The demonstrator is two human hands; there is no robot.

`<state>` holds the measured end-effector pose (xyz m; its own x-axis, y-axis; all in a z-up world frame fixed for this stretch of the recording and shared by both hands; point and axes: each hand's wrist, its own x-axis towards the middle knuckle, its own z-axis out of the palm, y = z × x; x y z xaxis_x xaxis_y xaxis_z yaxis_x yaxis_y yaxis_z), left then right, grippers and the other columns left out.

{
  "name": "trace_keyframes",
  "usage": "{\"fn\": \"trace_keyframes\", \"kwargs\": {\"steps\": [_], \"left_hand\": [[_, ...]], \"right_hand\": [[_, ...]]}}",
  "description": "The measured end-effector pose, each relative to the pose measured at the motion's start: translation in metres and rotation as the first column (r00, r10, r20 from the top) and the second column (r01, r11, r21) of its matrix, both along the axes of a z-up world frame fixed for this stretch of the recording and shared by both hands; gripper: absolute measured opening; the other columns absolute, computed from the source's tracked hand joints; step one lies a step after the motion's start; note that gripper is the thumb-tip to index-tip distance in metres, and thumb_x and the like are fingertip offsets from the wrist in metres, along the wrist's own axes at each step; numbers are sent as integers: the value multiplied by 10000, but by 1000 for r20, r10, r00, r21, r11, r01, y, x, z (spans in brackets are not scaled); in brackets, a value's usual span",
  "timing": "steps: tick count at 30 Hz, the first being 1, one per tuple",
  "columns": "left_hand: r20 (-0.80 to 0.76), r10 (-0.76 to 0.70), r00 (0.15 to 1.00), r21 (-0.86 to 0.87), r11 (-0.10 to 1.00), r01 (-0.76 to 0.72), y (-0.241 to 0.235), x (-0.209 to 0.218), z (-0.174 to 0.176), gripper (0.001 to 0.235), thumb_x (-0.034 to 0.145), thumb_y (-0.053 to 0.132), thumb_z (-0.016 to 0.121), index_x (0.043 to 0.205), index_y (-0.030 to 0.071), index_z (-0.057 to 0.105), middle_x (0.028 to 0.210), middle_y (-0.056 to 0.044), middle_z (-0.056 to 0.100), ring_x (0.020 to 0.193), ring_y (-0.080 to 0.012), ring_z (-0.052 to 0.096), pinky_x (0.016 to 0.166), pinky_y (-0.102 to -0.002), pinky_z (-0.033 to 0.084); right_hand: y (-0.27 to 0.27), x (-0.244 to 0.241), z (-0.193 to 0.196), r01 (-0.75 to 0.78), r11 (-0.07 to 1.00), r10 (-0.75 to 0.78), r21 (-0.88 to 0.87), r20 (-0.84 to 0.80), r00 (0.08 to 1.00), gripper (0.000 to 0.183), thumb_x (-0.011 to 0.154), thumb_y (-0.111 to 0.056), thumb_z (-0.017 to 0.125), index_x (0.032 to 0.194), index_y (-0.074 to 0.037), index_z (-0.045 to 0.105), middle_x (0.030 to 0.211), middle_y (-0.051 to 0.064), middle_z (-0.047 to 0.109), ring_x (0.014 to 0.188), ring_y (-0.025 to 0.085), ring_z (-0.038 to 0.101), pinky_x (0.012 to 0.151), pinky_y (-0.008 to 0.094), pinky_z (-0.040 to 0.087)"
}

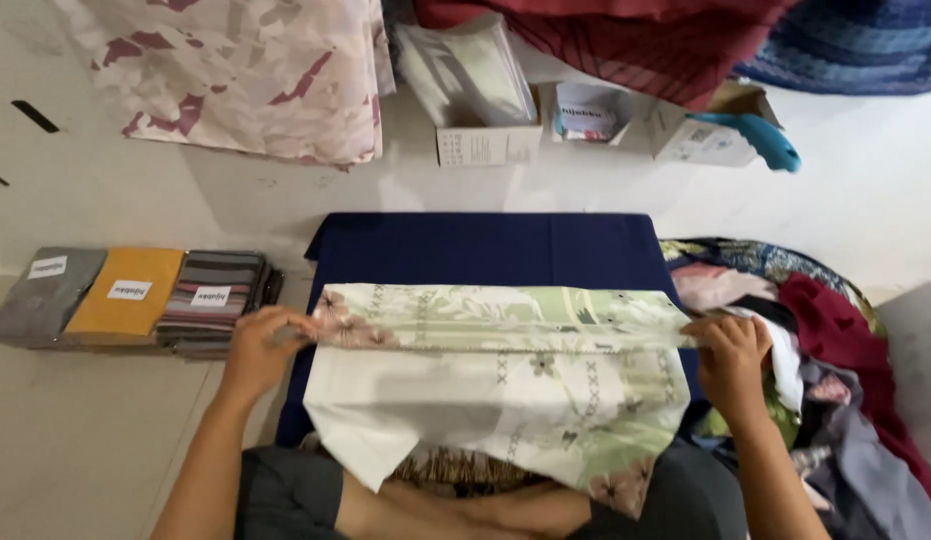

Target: The person folds a patterned fabric on a blue mat, uses a lint roller to clean it, and then places it into a clear plastic bag. They then seal the bag and place it with other packaged items.

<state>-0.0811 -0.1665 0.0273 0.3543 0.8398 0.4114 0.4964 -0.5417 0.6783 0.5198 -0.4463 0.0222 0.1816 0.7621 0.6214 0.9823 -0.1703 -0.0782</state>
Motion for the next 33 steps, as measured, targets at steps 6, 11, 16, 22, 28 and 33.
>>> {"fn": "trace_keyframes", "kwargs": {"steps": [6, 11, 16, 22, 28, 33], "left_hand": [[91, -19, 996, -18, 1000, 21, -43, -22, -46, 140, 716, 63, 872, 778, 153, 784, 880, -20, 801, 986, -283, 718, 935, -406, 523], [121, -21, 992, -6, 1000, 22, -67, -21, -49, 125, 765, 30, 854, 807, 116, 774, 937, -95, 780, 1015, -350, 695, 944, -466, 511], [132, -7, 991, 4, 1000, 7, -76, -24, -48, 128, 782, 19, 848, 824, 126, 790, 990, -61, 788, 1040, -329, 690, 964, -463, 505], [28, -19, 999, 23, 1000, 19, -83, -30, -30, 139, 829, 41, 789, 898, 161, 805, 1090, -54, 791, 1095, -351, 689, 1004, -474, 501], [4, 79, 997, -13, 997, -79, -41, -8, -16, 121, 979, 142, 690, 1064, 139, 777, 1125, -85, 761, 1146, -325, 673, 1061, -466, 455], [-329, 60, 942, -70, 994, -87, 28, 33, -31, 343, 1024, 430, 590, 1340, 319, 666, 1372, -19, 662, 1289, -340, 591, 1026, -543, 453]], "right_hand": [[-49, -41, -22, -14, 998, 12, 59, 21, 1000, 382, 771, 64, 745, 987, -252, 743, 968, -57, 653, 1079, 228, 560, 1249, 478, 210], [-64, -81, -2, -63, 988, 61, 143, 22, 998, 322, 885, 135, 707, 965, -173, 757, 919, 21, 623, 970, 272, 558, 1196, 497, 296], [-71, -106, 10, -71, 983, 62, 172, 57, 996, 310, 932, 92, 702, 1013, -200, 772, 922, 4, 621, 994, 255, 548, 1193, 483, 274], [-70, -95, 2, -61, 993, 76, 104, -140, 987, 400, 809, 106, 639, 1029, -188, 796, 976, 32, 665, 1000, 283, 553, 1096, 399, 404], [-22, -46, -6, -56, 979, 147, 198, -485, 862, 293, 909, 25, 646, 1115, -125, 789, 1071, 149, 700, 1051, 411, 619, 1027, 507, 438], [48, -6, -23, 8, 998, -30, -68, -328, 944, 310, 966, -301, 687, 1270, -247, 717, 1269, 64, 695, 1132, 390, 652, 982, 514, 500]]}}
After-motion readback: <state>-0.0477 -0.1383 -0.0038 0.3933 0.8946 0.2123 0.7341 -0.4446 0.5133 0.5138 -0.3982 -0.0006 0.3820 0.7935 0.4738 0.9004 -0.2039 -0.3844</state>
